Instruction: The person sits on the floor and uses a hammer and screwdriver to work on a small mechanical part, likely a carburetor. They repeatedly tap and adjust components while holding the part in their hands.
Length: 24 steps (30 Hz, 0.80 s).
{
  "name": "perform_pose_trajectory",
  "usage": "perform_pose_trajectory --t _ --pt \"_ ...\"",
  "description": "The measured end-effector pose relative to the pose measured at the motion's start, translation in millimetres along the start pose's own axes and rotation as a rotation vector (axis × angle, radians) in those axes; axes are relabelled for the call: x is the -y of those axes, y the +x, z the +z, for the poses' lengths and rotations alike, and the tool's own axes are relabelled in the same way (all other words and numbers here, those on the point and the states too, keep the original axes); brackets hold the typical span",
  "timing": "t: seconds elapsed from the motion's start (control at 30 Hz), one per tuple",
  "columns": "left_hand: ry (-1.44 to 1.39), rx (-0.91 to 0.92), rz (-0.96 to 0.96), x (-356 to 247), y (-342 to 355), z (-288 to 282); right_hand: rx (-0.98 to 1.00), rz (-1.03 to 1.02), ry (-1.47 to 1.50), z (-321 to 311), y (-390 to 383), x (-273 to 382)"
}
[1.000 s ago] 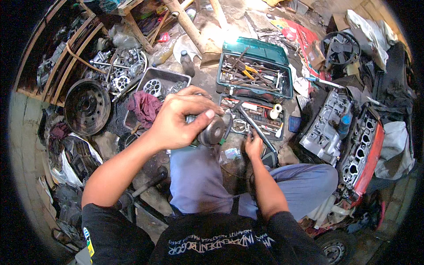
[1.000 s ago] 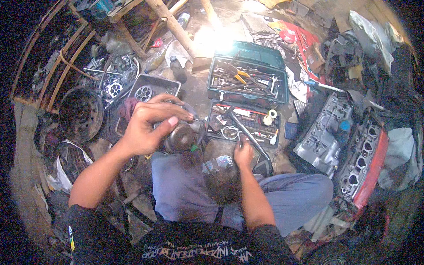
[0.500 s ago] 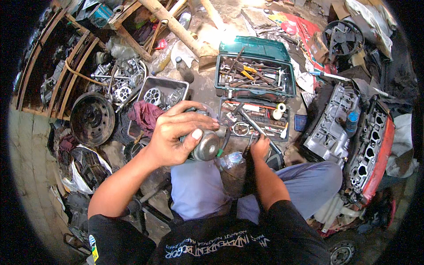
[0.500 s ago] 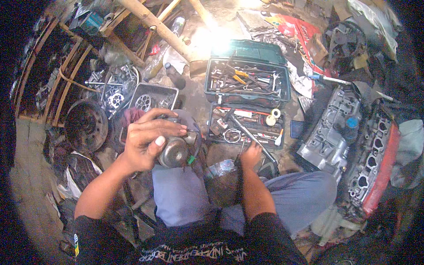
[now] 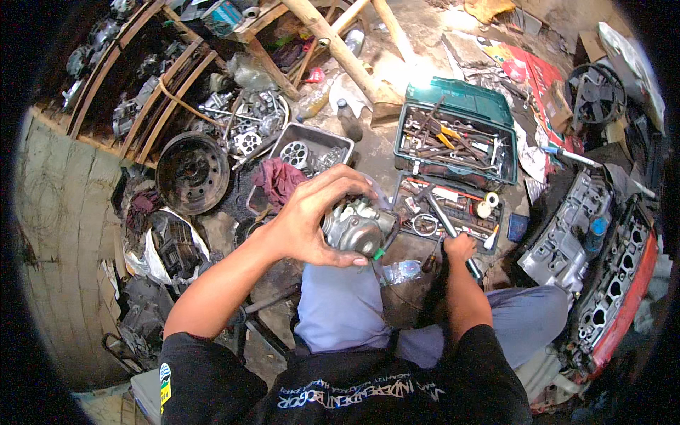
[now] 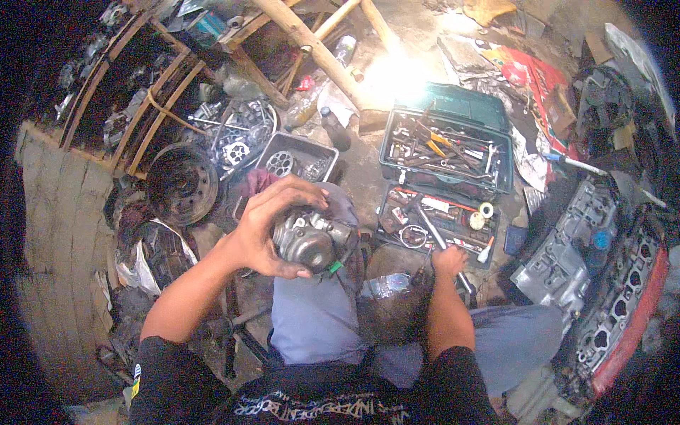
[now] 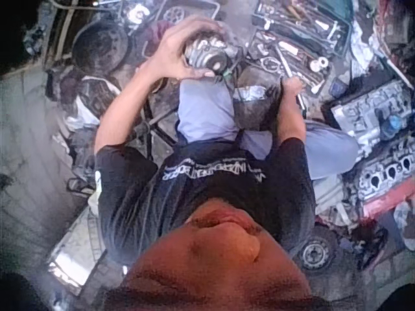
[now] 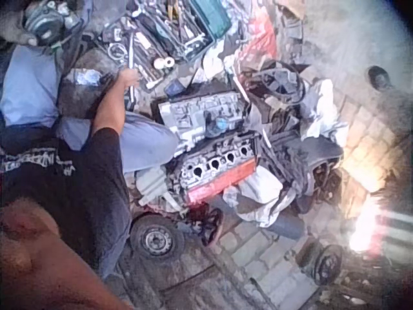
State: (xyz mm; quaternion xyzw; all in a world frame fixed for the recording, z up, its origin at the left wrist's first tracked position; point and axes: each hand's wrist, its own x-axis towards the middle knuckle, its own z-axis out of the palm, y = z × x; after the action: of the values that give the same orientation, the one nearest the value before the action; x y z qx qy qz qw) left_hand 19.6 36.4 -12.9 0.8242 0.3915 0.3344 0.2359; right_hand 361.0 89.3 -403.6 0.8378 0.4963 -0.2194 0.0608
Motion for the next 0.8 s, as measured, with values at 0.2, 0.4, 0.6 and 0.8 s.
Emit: perform_pose_trajectory --t 0.2,0.4,0.6,0.8 --pt "0.040 -0.059 0.113 -2 -14 -2 0.144 -0.084 0.229 -9 -32 8" --pt "0.188 -0.168 0.165 -9 -29 4 -0.034 -0.107 0.669 18 -46 3" --pt "0.347 -0.215 0.145 -25 -38 10 -0.336 -0.260 1.075 -42 -27 9" --pt "0.082 -0.335 0.082 -13 -62 13 -0.330 -0.693 1.354 -260 -122 31"
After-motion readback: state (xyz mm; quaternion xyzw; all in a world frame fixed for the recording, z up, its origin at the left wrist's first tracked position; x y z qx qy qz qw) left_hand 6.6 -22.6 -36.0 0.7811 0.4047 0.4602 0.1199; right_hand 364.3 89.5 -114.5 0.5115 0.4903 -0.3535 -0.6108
